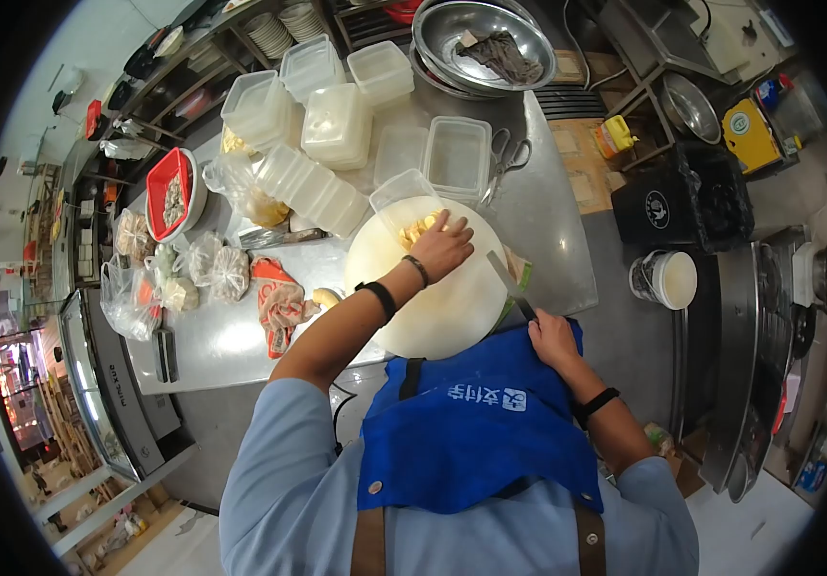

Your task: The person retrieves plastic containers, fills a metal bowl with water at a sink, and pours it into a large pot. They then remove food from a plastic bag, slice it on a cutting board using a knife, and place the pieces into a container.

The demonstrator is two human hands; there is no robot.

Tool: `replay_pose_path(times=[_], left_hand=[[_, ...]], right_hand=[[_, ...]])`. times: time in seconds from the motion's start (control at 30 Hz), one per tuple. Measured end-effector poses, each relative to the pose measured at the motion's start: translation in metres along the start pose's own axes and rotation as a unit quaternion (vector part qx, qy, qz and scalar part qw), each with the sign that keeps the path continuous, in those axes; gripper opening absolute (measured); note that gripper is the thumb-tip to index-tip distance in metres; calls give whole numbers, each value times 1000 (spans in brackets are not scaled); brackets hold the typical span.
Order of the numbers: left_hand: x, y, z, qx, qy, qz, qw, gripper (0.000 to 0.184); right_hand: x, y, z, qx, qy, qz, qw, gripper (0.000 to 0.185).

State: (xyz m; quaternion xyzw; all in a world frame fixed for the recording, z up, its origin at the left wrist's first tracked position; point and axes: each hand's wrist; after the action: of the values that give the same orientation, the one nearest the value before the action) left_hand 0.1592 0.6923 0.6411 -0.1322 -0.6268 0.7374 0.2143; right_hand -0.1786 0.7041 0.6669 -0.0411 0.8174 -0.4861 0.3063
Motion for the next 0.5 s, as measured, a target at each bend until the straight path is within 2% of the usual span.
replay_pose_path(times=[0.07,0.17,0.2,0.3,0.37,0.4,0.43,0.47,0.5], left_hand=[[6,19,5,-51,47,165,984,19],[10,21,10,-137,57,145,978,19],[10,15,12,-126,70,131,981,16],[7,-1,14,-61,-57,-44,996,10],[-25,-8,11,72,-193,-151,967,16],[-46,-10,5,80,-253,-141,954,23],[-64,-9,0,10,-352,-102,930,20],[-80,-13,-1,-89,-392,-76,912,19],[-93,-14,-5,-152,-381,-64,910,17]], right_hand=[[-2,-4,0,-8,3,1,1000,22],[3,-3,3,1,-7,2,1000,23],[4,-3,3,6,-10,4,1000,24],[9,0,3,17,-14,25,999,25],[8,-3,2,12,-3,22,1000,24],[8,-4,1,10,4,21,1000,23],[8,-3,0,14,6,21,1000,22],[9,-3,1,16,6,20,1000,21],[9,-3,1,18,2,17,1000,21]])
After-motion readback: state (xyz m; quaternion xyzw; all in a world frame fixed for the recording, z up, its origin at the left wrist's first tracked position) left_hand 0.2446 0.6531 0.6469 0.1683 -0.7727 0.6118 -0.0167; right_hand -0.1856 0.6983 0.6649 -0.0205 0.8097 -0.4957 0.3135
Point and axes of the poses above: each hand's wrist, its own z-axis towards the middle knuckle, its own y-axis out of the palm, x = y × z, and after that the axes turned 4 degrees about -z, right-handed
